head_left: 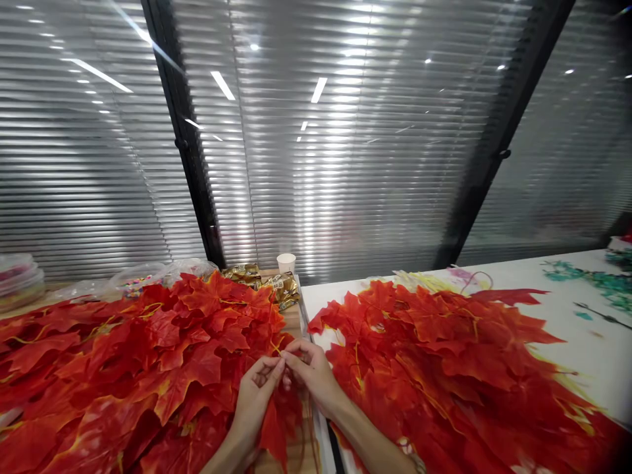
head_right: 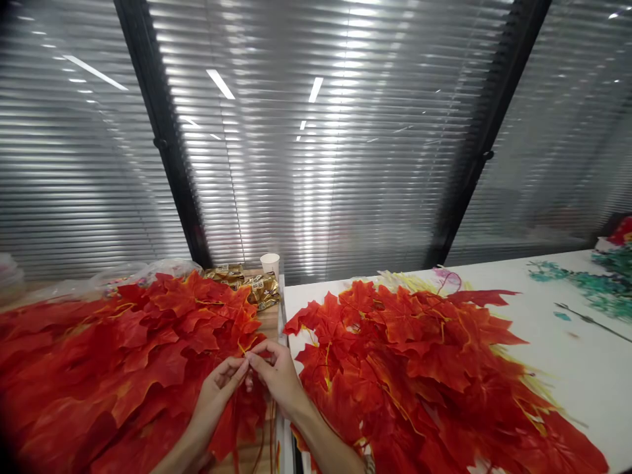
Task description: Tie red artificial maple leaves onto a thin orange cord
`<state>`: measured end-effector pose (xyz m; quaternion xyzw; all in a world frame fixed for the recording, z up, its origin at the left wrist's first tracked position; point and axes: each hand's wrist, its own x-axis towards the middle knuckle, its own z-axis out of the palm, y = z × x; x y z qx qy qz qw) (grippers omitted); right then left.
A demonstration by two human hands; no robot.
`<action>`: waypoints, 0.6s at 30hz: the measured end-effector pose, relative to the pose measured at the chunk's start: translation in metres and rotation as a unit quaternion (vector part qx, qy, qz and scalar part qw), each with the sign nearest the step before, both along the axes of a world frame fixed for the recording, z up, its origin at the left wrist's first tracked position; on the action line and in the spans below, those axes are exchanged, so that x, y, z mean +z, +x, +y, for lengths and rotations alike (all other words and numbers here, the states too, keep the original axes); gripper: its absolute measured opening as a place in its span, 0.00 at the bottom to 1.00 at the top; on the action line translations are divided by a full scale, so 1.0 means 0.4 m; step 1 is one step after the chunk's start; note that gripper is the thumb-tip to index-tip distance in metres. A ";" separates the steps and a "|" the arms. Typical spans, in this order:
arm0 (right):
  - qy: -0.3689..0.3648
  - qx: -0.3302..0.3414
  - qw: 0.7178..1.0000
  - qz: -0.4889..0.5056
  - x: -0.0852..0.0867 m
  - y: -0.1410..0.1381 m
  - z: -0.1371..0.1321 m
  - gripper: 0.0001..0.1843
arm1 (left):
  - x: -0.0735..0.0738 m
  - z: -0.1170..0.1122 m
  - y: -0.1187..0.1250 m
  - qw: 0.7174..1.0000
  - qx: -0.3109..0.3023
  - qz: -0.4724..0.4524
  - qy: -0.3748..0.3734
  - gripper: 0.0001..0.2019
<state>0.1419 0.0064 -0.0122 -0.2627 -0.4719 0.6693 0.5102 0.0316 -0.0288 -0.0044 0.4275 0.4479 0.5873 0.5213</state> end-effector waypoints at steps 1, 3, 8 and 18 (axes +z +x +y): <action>0.000 0.008 1.000 0.006 0.003 0.001 0.000 0.16 | 0.002 0.000 0.002 1.000 -0.005 0.003 0.005 0.14; 0.001 0.019 1.000 0.010 0.006 0.002 0.001 0.17 | 0.004 -0.002 0.009 1.000 -0.011 0.006 0.018 0.13; -0.001 0.031 0.999 -0.016 0.001 -0.003 0.003 0.17 | 0.002 -0.011 0.024 0.999 -0.008 0.015 0.027 0.12; 0.119 0.003 0.986 -0.115 0.033 -0.006 -0.038 0.22 | 0.057 -0.052 0.023 0.992 0.003 0.105 0.067 0.07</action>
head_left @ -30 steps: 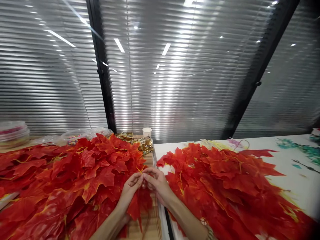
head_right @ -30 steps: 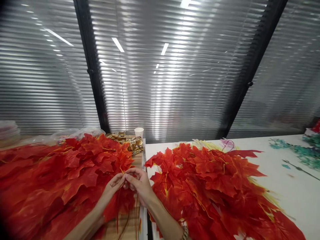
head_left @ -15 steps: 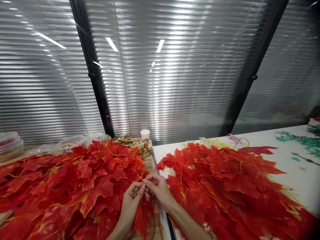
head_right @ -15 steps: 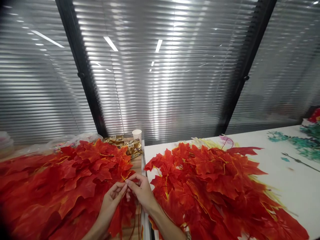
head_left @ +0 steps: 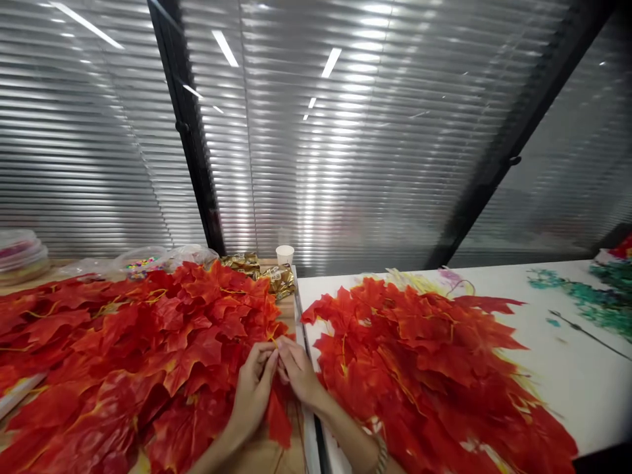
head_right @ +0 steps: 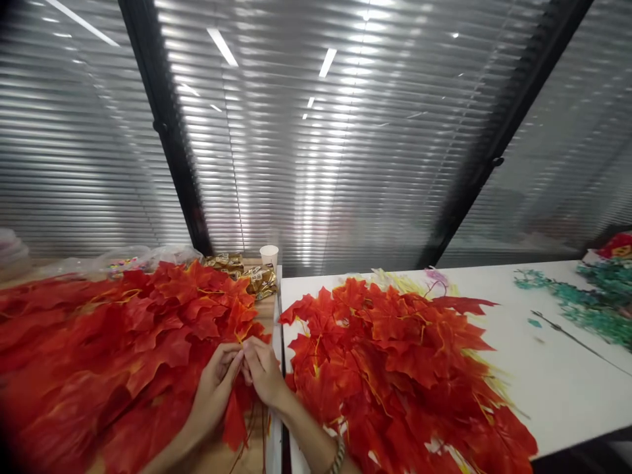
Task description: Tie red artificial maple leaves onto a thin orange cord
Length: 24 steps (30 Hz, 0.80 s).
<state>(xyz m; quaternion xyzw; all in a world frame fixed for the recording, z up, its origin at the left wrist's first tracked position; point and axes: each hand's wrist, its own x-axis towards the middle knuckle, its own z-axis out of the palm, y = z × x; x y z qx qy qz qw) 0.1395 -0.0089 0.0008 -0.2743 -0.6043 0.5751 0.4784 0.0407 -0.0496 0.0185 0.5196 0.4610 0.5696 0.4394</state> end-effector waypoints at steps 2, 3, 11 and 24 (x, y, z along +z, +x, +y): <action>-0.001 -0.009 1.000 -0.015 0.007 0.001 -0.010 0.23 | 0.012 -0.006 0.004 1.000 -0.003 0.001 -0.004 0.07; -0.001 -0.016 1.000 -0.022 0.009 0.002 -0.014 0.23 | 0.016 -0.008 0.005 1.000 -0.003 0.000 -0.005 0.06; 0.111 -0.128 0.980 -0.100 0.003 -0.003 -0.022 0.23 | 0.003 0.006 0.002 1.000 -0.011 -0.014 0.000 0.08; 0.316 -0.275 0.889 -0.183 -0.046 -0.007 -0.019 0.22 | 0.000 0.007 -0.018 0.998 -0.053 0.021 0.019 0.08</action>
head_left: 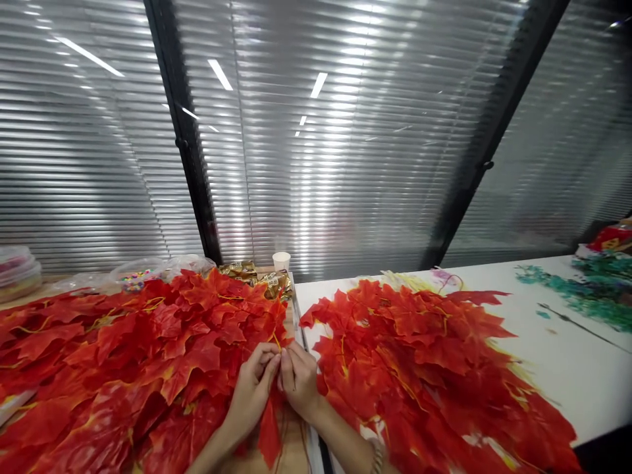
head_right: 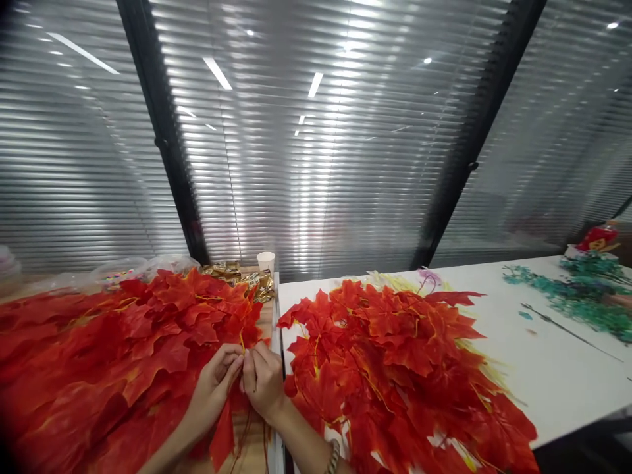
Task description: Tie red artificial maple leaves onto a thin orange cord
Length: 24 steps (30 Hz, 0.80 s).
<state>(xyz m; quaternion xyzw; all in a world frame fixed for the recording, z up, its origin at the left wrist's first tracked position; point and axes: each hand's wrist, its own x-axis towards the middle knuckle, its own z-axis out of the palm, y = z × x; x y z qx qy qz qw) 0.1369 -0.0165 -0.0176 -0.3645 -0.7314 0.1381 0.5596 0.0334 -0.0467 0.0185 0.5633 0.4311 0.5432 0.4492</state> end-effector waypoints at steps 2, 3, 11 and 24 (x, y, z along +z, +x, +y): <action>0.019 -0.012 0.999 -0.026 -0.007 0.005 0.000 0.23 | 0.005 -0.009 0.003 1.000 -0.012 0.002 -0.004 0.08; 0.025 -0.015 0.999 -0.039 -0.011 0.008 0.000 0.24 | 0.005 -0.012 0.007 1.000 -0.013 0.002 -0.005 0.09; 0.044 -0.008 0.999 -0.016 -0.021 0.013 0.002 0.20 | -0.021 -0.012 0.033 0.999 0.031 -0.028 0.001 0.09; -0.162 0.029 0.980 0.115 0.048 0.007 -0.003 0.23 | -0.002 0.020 0.008 0.994 -0.033 -0.089 -0.048 0.08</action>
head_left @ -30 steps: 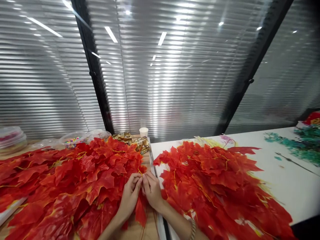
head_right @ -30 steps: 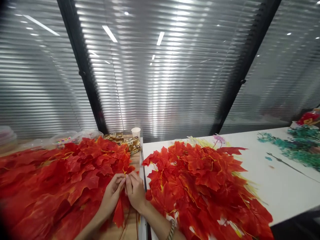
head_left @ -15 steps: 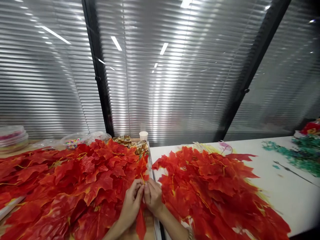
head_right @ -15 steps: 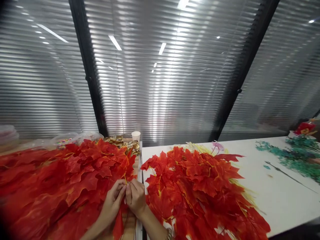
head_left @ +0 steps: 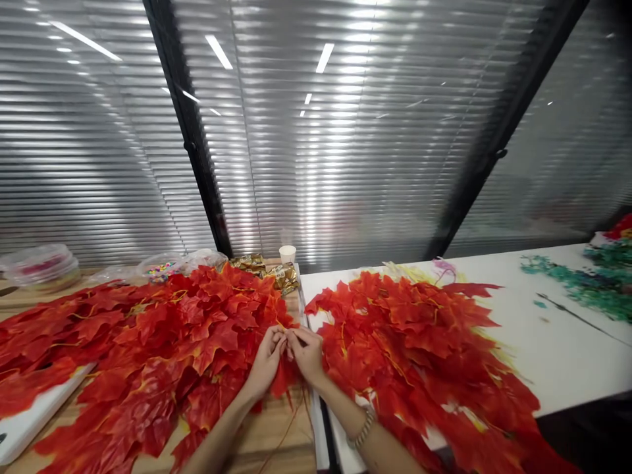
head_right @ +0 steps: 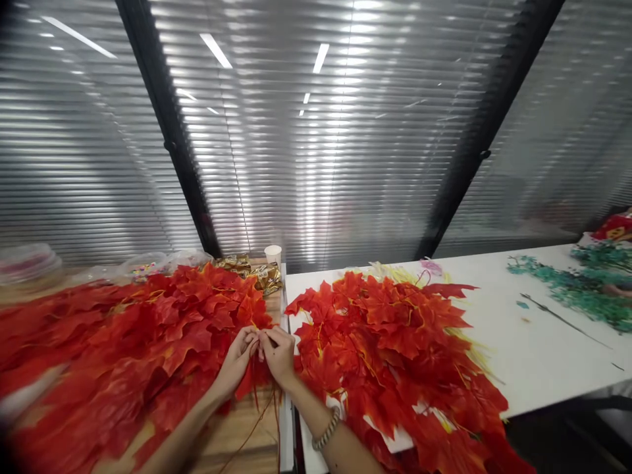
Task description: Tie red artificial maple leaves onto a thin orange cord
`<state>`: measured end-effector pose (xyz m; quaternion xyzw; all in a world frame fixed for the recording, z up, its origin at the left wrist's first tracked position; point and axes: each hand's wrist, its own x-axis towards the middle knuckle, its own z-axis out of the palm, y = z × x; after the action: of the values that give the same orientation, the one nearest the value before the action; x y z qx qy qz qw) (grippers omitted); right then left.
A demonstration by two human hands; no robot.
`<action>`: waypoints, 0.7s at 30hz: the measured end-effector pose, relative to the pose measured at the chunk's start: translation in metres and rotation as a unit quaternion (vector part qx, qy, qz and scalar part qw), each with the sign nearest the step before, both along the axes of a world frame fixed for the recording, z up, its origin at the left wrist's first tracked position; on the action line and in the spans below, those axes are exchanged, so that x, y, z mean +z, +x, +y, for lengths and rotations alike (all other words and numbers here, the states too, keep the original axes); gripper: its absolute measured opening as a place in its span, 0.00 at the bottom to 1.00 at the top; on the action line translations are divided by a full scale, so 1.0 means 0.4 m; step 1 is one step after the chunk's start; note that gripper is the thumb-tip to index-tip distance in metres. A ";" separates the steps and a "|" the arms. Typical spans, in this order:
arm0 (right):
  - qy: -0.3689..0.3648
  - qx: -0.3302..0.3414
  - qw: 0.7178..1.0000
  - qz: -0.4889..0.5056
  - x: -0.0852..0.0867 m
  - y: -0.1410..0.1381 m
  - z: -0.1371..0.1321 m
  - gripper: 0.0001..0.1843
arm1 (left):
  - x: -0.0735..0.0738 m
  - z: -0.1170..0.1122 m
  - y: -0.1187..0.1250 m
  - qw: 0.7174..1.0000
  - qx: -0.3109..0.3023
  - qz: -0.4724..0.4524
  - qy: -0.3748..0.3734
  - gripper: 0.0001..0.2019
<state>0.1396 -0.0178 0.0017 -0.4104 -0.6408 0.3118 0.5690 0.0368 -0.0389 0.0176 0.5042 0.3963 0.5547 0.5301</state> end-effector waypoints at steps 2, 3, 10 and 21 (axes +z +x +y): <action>0.006 0.002 1.000 -0.008 -0.004 0.003 0.004 0.22 | -0.011 -0.004 0.001 1.000 -0.002 0.022 0.016 0.07; 0.014 0.003 1.000 -0.014 -0.008 0.004 0.007 0.21 | -0.017 -0.005 -0.001 0.999 0.001 0.042 0.028 0.07; 0.081 0.002 0.996 -0.034 -0.045 -0.005 0.032 0.13 | -0.094 0.003 -0.018 0.974 0.096 0.188 0.087 0.12; 0.203 -0.034 0.974 -0.091 -0.032 0.012 0.032 0.12 | -0.123 0.004 -0.033 0.968 0.104 0.205 0.097 0.16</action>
<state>0.1445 -0.0051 -0.0112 -0.3347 -0.7252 0.1172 0.5902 0.0234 -0.0374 -0.0314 0.6121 0.4917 0.5269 0.3254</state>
